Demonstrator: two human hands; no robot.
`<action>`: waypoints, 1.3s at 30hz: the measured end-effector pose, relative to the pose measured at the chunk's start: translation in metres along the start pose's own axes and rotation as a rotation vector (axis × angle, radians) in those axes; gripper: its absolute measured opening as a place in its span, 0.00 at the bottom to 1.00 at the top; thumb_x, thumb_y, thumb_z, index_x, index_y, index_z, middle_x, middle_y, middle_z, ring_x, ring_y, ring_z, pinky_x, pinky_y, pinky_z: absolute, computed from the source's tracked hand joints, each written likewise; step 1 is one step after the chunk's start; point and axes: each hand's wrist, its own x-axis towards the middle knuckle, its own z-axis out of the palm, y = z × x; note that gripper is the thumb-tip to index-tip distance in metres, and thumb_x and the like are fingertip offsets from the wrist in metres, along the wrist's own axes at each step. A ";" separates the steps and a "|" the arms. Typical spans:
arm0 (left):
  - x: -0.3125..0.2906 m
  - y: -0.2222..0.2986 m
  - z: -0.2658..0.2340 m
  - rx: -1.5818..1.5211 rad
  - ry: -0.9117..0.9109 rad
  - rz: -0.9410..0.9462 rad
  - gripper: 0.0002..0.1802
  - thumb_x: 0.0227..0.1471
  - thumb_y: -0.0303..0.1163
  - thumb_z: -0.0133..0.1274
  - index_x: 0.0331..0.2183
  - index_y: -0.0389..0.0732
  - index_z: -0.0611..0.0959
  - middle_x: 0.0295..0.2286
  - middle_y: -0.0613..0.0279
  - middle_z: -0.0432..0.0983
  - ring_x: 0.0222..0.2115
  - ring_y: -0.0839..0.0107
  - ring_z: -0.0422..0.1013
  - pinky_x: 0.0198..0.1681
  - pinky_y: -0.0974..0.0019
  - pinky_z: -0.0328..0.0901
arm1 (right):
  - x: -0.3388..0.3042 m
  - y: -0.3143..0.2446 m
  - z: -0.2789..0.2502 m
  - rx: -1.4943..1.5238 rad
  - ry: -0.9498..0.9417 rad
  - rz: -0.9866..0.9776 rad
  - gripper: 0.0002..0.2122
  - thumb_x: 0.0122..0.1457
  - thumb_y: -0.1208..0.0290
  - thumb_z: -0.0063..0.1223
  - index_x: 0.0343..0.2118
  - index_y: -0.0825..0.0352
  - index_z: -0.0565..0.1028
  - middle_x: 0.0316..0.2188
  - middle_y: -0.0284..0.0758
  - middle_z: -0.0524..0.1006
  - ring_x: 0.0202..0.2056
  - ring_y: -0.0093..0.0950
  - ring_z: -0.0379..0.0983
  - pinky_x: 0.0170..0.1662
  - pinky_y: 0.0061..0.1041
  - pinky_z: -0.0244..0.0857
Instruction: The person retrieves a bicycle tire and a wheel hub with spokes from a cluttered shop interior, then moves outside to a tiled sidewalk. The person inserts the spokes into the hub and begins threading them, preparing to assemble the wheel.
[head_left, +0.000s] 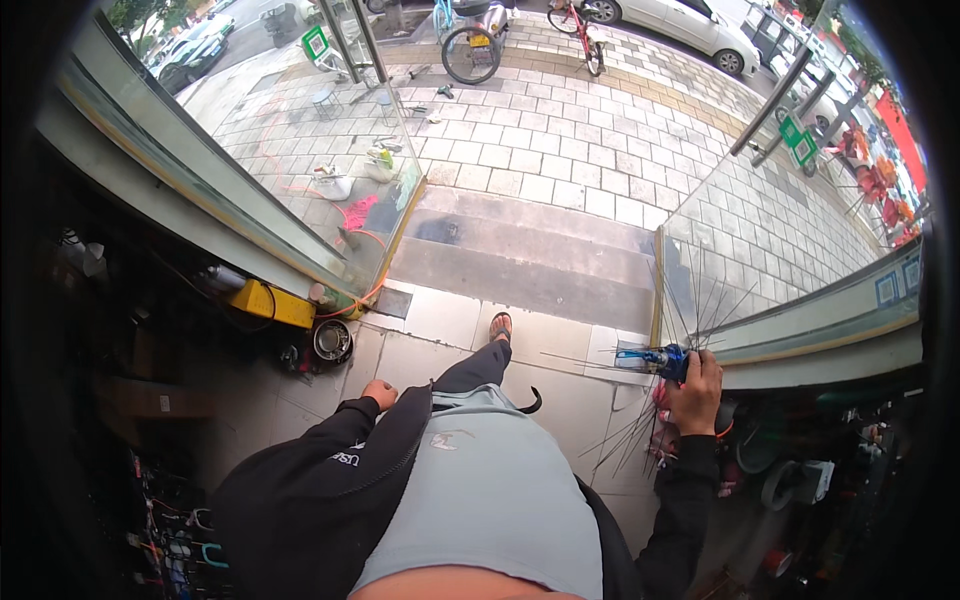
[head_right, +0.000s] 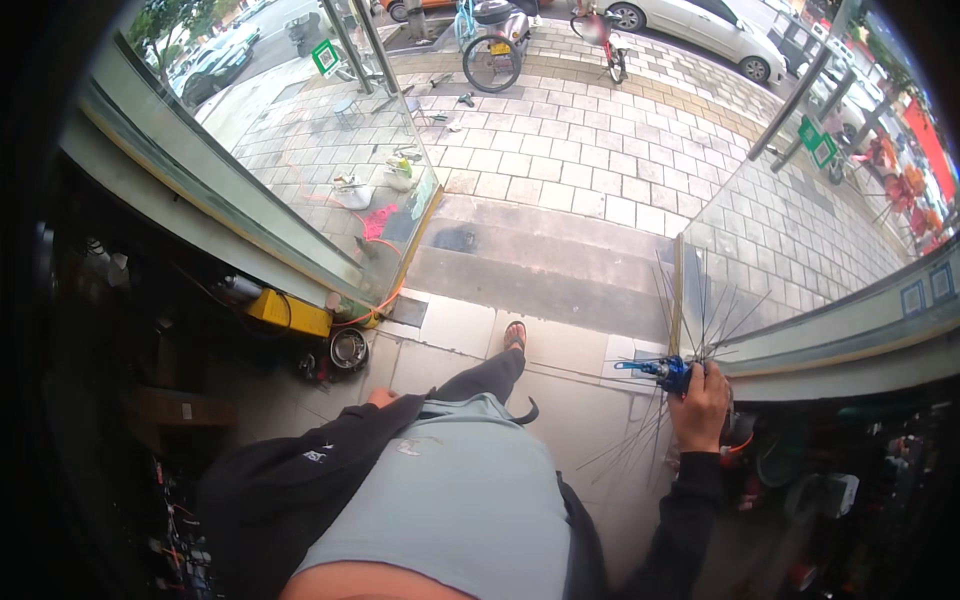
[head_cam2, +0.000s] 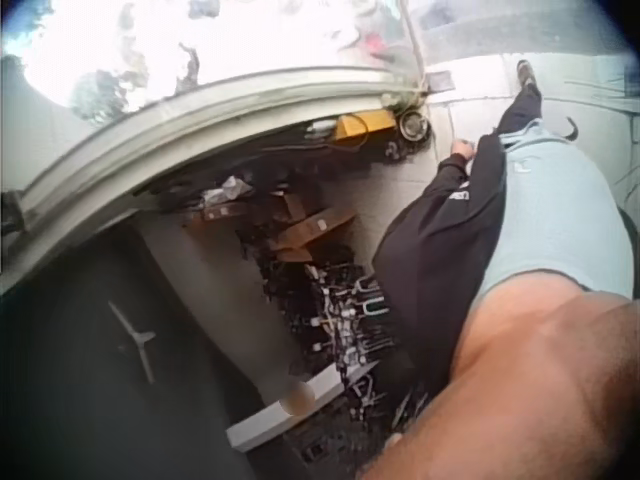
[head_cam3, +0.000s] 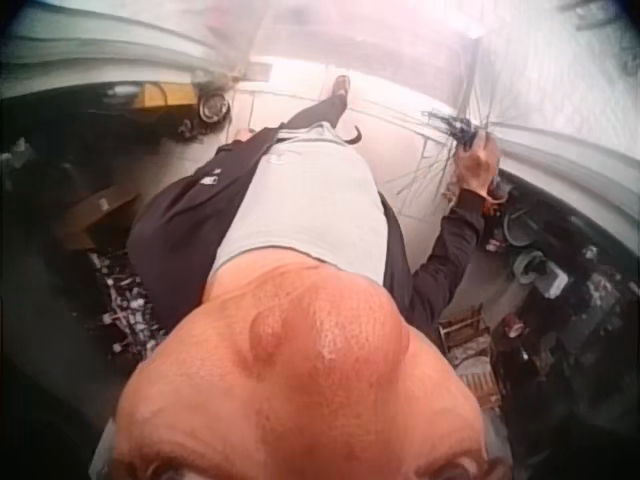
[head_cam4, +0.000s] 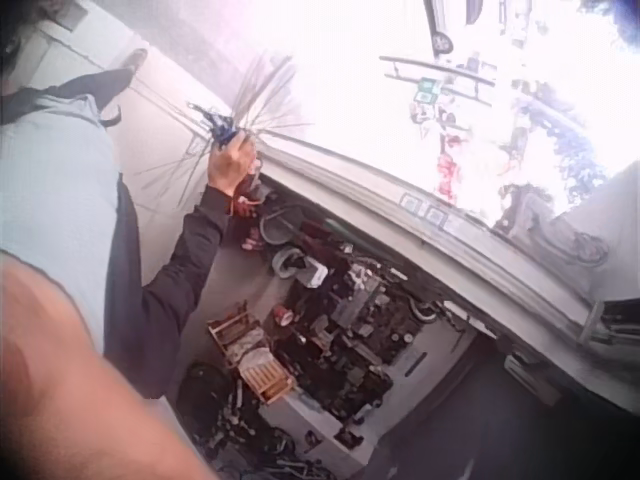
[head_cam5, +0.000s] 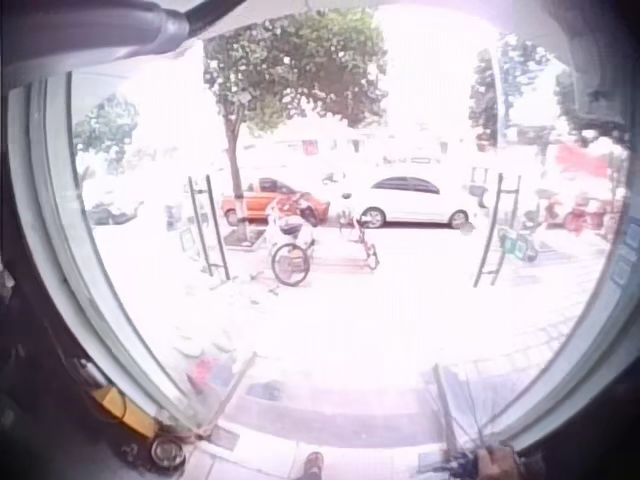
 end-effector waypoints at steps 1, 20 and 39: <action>0.019 0.003 0.003 0.032 0.004 0.012 0.21 0.51 0.43 0.55 0.38 0.37 0.89 0.38 0.43 0.84 0.43 0.52 0.80 0.51 0.57 0.72 | 0.016 0.005 0.004 -0.015 0.016 -0.017 0.26 0.43 0.73 0.68 0.47 0.73 0.75 0.49 0.49 0.74 0.48 0.52 0.72 0.54 0.46 0.66; 0.268 0.260 -0.158 -0.321 0.264 0.233 0.21 0.57 0.43 0.57 0.41 0.34 0.86 0.40 0.45 0.83 0.44 0.53 0.79 0.50 0.58 0.71 | 0.271 0.062 0.114 0.010 -0.140 0.056 0.30 0.42 0.75 0.68 0.52 0.75 0.73 0.55 0.57 0.71 0.53 0.56 0.68 0.59 0.50 0.63; 0.235 0.255 -0.070 -0.408 0.357 -0.392 0.16 0.50 0.39 0.55 0.30 0.35 0.88 0.31 0.41 0.83 0.36 0.48 0.81 0.45 0.54 0.72 | 0.611 0.103 0.292 0.254 -0.195 -0.324 0.27 0.40 0.74 0.65 0.48 0.71 0.73 0.50 0.48 0.71 0.50 0.50 0.68 0.54 0.42 0.65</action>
